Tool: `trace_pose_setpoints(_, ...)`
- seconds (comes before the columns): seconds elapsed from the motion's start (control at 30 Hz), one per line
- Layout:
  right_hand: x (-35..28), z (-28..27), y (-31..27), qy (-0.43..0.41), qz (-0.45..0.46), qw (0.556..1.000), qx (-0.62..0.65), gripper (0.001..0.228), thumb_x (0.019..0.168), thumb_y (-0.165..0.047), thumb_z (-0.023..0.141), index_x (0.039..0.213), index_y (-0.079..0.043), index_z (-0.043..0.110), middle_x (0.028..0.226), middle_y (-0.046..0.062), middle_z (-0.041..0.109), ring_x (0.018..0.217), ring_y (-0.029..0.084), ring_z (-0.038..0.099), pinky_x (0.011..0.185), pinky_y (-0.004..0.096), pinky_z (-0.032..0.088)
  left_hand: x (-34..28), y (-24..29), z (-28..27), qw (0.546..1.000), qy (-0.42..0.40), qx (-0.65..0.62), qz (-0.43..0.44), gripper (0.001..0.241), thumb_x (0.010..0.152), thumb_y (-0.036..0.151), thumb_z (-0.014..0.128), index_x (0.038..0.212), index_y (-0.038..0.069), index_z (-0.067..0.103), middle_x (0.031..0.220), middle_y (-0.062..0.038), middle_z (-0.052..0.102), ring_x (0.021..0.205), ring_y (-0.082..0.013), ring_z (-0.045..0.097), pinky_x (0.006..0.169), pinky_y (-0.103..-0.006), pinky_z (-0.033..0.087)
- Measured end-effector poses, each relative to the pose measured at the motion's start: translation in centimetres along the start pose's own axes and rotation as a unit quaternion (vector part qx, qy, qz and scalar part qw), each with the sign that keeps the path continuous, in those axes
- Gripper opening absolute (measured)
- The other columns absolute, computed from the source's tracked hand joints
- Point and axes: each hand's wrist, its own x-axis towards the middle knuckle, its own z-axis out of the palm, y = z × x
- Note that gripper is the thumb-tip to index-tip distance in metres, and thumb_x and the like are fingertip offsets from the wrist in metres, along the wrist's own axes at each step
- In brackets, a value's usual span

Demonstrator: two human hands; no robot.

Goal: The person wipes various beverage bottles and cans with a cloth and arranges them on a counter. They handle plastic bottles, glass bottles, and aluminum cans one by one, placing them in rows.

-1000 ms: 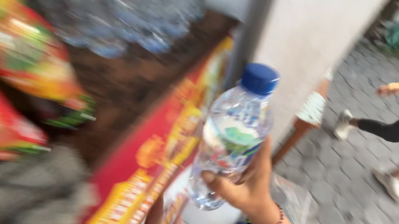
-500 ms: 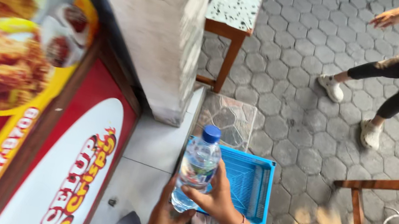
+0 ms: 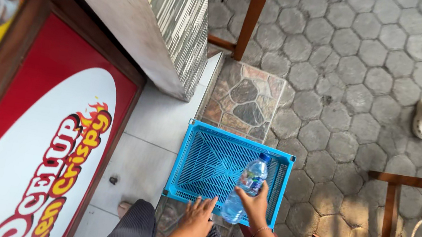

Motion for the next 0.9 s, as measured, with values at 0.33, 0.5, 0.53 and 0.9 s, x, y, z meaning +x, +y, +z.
trace_pose_setpoints(0.33, 7.9, -0.7, 6.9, 0.007, 0.033, 0.973, -0.229, 0.108, 0.063, -0.047, 0.091, 0.146, 0.0, 0.039, 0.124, 0.027, 0.067, 0.114, 0.042, 0.067, 0.096, 0.046, 0.054, 1.4, -4.2, 0.1, 0.978, -0.129, 0.141, -0.086, 0.061, 0.1, 0.003, 0.046, 0.156, 0.025, 0.037, 0.164, -0.01, 0.029, 0.153, -0.0393, 0.019, 0.125, -0.0566, 0.003)
trace_pose_setpoints(0.5, 7.9, -1.5, 6.6, -0.01, -0.016, 0.963, -0.268, 0.125, 0.067, -0.049, 0.091, 0.155, 0.005, 0.02, 0.138, 0.035, 0.049, 0.124, 0.049, 0.054, 0.101, 0.048, 0.049, 1.1, -3.7, 0.2, 0.976, -0.117, 0.145, -0.115, 0.061, 0.099, 0.003, 0.048, 0.156, 0.022, 0.038, 0.164, -0.009, 0.031, 0.154, -0.0363, 0.022, 0.127, -0.0556, 0.006)
trace_pose_setpoints(0.53, 8.0, -1.3, 6.3, -0.011, -0.01, 0.963, -0.268, 0.127, 0.067, -0.05, 0.089, 0.157, 0.004, 0.017, 0.14, 0.036, 0.046, 0.126, 0.049, 0.053, 0.104, 0.048, 0.048, 1.1, -3.7, -0.1, 0.974, -0.119, 0.15, -0.122, 0.064, 0.097, 0.002, 0.05, 0.157, 0.021, 0.037, 0.165, -0.009, 0.029, 0.154, -0.036, 0.02, 0.126, -0.0556, 0.005)
trace_pose_setpoints(0.9, 3.4, -3.0, 3.5, 0.035, -0.116, 0.956, -0.267, 0.118, 0.075, -0.049, 0.081, 0.16, 0.002, 0.018, 0.151, 0.035, 0.037, 0.137, 0.05, 0.042, 0.113, 0.048, 0.038, -3.2, -2.8, -1.6, 0.983, -0.038, 0.089, -0.155, 0.065, 0.096, 0.022, 0.063, 0.155, 0.019, 0.036, 0.164, -0.01, 0.029, 0.155, -0.0345, 0.016, 0.124, -0.0591, 0.007)
